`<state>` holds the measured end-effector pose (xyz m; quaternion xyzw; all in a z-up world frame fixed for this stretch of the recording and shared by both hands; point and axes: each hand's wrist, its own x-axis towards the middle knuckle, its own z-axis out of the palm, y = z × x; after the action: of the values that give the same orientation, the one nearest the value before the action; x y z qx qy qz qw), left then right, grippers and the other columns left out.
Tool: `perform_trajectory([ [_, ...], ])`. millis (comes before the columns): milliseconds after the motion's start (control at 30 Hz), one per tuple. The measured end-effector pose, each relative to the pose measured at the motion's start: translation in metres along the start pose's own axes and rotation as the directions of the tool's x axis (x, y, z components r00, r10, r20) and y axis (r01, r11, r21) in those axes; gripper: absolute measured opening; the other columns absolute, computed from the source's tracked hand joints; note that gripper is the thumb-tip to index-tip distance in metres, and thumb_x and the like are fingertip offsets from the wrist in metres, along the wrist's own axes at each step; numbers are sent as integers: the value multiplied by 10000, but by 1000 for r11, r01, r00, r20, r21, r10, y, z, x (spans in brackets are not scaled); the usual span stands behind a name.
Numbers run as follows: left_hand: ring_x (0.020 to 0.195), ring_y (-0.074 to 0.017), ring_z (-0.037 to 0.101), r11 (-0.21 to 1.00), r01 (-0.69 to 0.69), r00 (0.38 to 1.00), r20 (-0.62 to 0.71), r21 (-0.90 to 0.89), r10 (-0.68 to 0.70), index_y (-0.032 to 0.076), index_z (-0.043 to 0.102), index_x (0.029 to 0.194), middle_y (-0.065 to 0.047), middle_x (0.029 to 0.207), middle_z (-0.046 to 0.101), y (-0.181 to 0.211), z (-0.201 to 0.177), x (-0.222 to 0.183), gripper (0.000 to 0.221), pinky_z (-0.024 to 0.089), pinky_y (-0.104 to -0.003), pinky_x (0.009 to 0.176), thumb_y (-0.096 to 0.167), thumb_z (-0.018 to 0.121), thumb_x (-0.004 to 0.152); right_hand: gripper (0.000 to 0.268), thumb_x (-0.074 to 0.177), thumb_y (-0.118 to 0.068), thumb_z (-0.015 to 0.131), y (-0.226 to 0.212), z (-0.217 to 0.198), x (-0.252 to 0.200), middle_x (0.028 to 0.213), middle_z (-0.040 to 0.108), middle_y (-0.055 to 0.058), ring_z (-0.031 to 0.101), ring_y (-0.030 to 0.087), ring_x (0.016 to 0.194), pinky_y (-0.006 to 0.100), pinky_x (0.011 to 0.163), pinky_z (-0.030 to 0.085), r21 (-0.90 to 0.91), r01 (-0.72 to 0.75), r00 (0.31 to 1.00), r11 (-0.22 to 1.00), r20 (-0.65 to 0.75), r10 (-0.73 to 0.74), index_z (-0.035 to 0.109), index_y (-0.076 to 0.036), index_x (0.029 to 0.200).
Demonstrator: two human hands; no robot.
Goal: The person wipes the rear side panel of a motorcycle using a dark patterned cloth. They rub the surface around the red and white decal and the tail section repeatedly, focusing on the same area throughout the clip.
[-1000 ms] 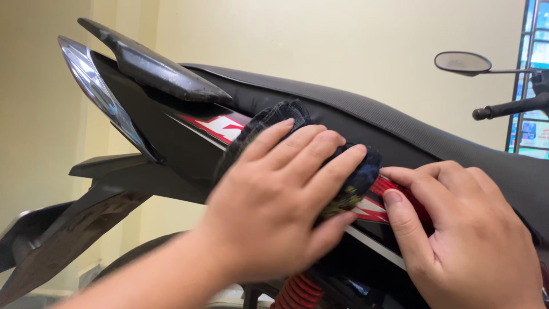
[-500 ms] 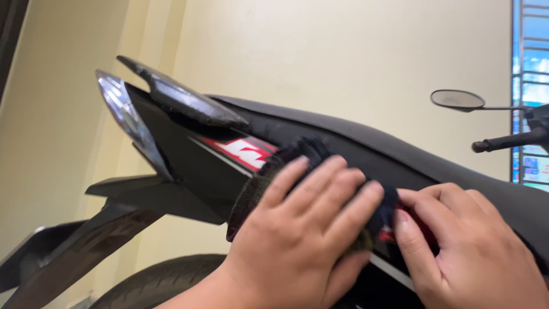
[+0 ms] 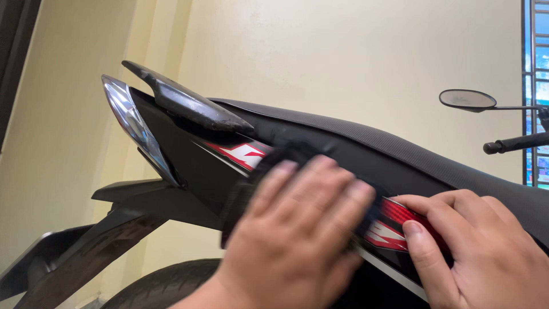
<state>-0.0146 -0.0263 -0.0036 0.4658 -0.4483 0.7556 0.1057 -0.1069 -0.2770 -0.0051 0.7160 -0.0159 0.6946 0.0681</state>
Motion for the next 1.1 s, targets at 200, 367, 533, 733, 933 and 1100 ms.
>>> perform_trajectory([
  [200,1791,-374,537,1000,-22,988,155,15,19,212,617,1786,-101,1845,645,-52,-26,-34,715,300,-612,1471,586,695,1182,431,1120,-353,607,9,15,1,1085,828,-24,644,298,879,465,979,519,167,91,993,982,-94,-76,957,-279,1360],
  [367,1889,-498,297,789,610,789,-152,73,-596,61,426,1873,-242,1969,425,-7,13,-50,813,225,-659,1511,532,465,1212,399,1076,-305,636,16,29,-1,1073,829,-2,672,299,903,480,1067,522,169,86,991,982,-116,-67,969,-327,1293],
  [533,1851,-612,266,523,851,506,-339,45,-793,-42,354,1874,-377,1938,396,27,34,-21,889,226,-693,1476,500,493,1183,418,1094,-311,633,16,29,-6,1102,803,46,668,282,1056,480,1182,471,253,50,997,966,-76,-32,961,-297,1354],
  [733,1844,-537,21,373,927,372,-183,26,-910,-73,246,1891,-322,1993,164,-74,-2,-13,841,-15,-706,1433,476,383,1270,420,1126,-207,629,-16,12,-7,1172,635,141,613,280,1160,415,1091,443,461,-144,989,875,40,142,927,-114,1409],
  [933,1873,-612,7,558,827,562,-65,69,-825,-134,151,1882,-404,2002,143,35,9,-13,887,53,-718,1479,453,416,1273,412,1209,-227,609,-9,-1,-6,1240,658,122,571,315,1194,467,1232,426,362,-36,999,931,47,20,927,-153,1461],
  [1100,1904,-562,4,660,746,664,-27,85,-747,-18,121,1930,-340,2041,129,-36,-3,-41,821,0,-746,1527,419,438,1312,423,1219,-258,606,-4,-8,-3,1220,746,103,610,349,1162,507,1207,437,260,62,996,964,43,-76,935,-193,1476],
])
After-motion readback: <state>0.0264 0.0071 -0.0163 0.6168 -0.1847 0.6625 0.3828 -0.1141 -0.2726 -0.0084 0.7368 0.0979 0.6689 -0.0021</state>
